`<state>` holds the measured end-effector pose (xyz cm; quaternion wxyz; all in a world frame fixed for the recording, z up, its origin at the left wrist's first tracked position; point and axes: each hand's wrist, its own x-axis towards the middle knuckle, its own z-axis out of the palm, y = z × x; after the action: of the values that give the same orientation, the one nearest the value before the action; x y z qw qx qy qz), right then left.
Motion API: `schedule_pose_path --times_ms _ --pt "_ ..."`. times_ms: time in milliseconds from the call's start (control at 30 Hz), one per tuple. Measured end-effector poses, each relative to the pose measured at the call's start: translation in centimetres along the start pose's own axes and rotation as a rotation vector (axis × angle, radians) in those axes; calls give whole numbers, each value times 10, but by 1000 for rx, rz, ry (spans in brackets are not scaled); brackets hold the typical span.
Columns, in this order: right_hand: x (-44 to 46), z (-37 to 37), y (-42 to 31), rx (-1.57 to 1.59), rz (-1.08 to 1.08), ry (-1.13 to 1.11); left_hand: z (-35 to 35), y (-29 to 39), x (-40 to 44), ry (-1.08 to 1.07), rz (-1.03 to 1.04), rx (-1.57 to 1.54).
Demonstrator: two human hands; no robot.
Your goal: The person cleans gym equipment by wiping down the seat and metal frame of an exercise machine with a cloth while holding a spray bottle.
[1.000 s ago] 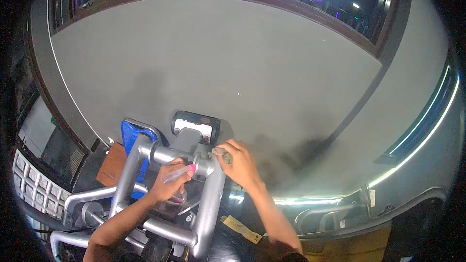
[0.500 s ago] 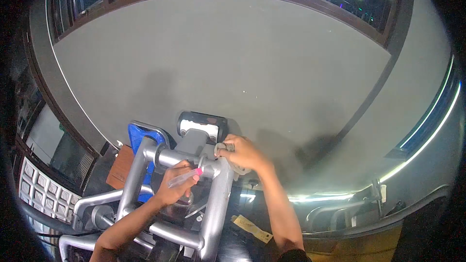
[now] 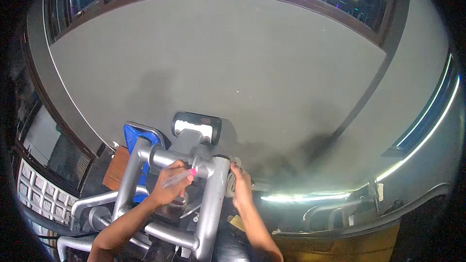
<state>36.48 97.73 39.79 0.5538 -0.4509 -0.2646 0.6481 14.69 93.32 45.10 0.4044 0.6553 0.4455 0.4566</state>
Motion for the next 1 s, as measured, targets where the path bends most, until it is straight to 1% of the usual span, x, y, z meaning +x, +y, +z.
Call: schedule_pose_path --times_ms 33,67,100,167,200,267,300,367,400,433,500,633,733,767,833,867,933,1000 --pt "-6 -1 8 24 -21 28 0 0 0 -3 0 -3" --pt "-15 -1 12 75 -96 78 1 2 -1 0 -24 -27" --pt "-24 0 18 76 -98 82 1 4 0 2 -47 -50" --pt "-44 -7 35 93 -92 309 2 6 -1 3 -67 -42" --pt "-55 -12 34 97 -96 312 2 8 0 10 -82 -32" --pt "-74 -21 27 -274 -242 -30 1 4 0 4 -76 -41" --pt "-71 -21 28 -271 -246 -29 1 2 0 4 -72 -52" --pt "-61 -20 30 -569 -483 31 2 1 0 11 -70 -53" --pt "-56 -9 13 -671 -559 36 2 1 0 19 -70 -55" --pt "-44 0 1 -669 -565 35 2 0 0 19 -64 -52" --pt "-21 14 -18 -795 -766 24 2 -1 0 19 -68 -80" --pt "-11 25 -31 -799 -837 29 1 -1 1 10 -29 -65" --pt "-35 13 -20 -917 -864 -3 0 2 0 7 -51 -14" --pt "-46 9 -16 -920 -867 -5 1 -2 1 20 -14 4" --pt "-72 0 -9 -956 -782 -47 1 -2 1 37 27 19" --pt "-85 -4 -5 -961 -783 -49 0 0 1 26 36 59" --pt "-111 -10 2 -904 -708 -104 -2 -3 2 16 48 93" --pt "-134 -12 4 -942 -735 -136 -2 -11 4 8 225 204"
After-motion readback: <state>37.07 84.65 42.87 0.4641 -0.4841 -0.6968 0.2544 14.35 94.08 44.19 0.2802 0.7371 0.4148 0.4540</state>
